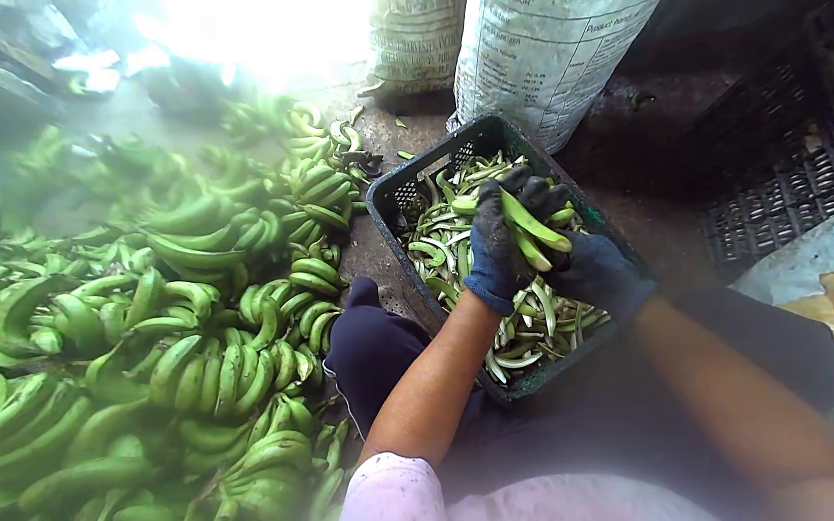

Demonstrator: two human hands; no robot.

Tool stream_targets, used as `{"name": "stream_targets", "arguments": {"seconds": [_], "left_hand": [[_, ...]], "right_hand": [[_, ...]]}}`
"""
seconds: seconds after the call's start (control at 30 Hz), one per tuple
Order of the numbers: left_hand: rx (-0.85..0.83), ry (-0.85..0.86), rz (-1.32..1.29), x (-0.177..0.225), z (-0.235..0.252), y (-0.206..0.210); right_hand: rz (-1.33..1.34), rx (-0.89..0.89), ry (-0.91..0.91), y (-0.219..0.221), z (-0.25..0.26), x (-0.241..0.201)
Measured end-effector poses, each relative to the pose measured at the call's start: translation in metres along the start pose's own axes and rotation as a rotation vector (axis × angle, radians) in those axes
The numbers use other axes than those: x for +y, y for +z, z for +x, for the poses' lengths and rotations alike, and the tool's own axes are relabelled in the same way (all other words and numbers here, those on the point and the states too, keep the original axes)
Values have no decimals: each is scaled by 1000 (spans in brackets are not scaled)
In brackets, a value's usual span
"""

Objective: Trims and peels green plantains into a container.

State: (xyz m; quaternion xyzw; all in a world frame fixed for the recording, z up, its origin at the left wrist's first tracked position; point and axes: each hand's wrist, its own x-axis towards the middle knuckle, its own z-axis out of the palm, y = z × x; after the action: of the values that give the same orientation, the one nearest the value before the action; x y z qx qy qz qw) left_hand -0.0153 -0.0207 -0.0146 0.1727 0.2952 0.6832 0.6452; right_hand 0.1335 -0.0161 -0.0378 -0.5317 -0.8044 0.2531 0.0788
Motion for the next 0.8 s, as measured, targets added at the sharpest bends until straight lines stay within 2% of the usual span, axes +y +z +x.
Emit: {"name": "stream_targets", "arguments": {"seconds": [0.07, 0.23, 0.33, 0.4, 0.47, 0.5, 0.57, 0.63, 0.7, 0.77, 0.8], "left_hand": [[-15, -82, -44, -3, -6, 3], [-59, -109, 58, -8, -9, -6], [-52, -187, 105, -8, -6, -14], [-91, -256, 335, -11, -10, -29], [-218, -328, 682, -16, -19, -47], [-266, -391, 769, -17, -21, -52], [-292, -552, 640, -23, -21, -55], [-325, -593, 513, -32, -19, -58], [-272, -426, 684, -34, -25, -62], [-153, -267, 900, -34, -26, -58], [-100, -208, 973, -38, -23, -54]], "right_hand": [[-44, 8, 40, 2, 5, 9], [-81, 0, 136, 5, 12, 28], [-219, -38, 232, 2, 15, 29], [-319, -59, 246, 6, 17, 34], [-392, -63, 216, 9, 16, 42], [-410, -61, 210, 7, 16, 45], [-406, -34, 260, 2, 18, 59], [-209, -12, 396, -11, 22, 84], [259, -21, 432, -12, 18, 98], [893, -172, 292, 8, 5, 88], [1086, -254, 190, 21, -1, 75]]}}
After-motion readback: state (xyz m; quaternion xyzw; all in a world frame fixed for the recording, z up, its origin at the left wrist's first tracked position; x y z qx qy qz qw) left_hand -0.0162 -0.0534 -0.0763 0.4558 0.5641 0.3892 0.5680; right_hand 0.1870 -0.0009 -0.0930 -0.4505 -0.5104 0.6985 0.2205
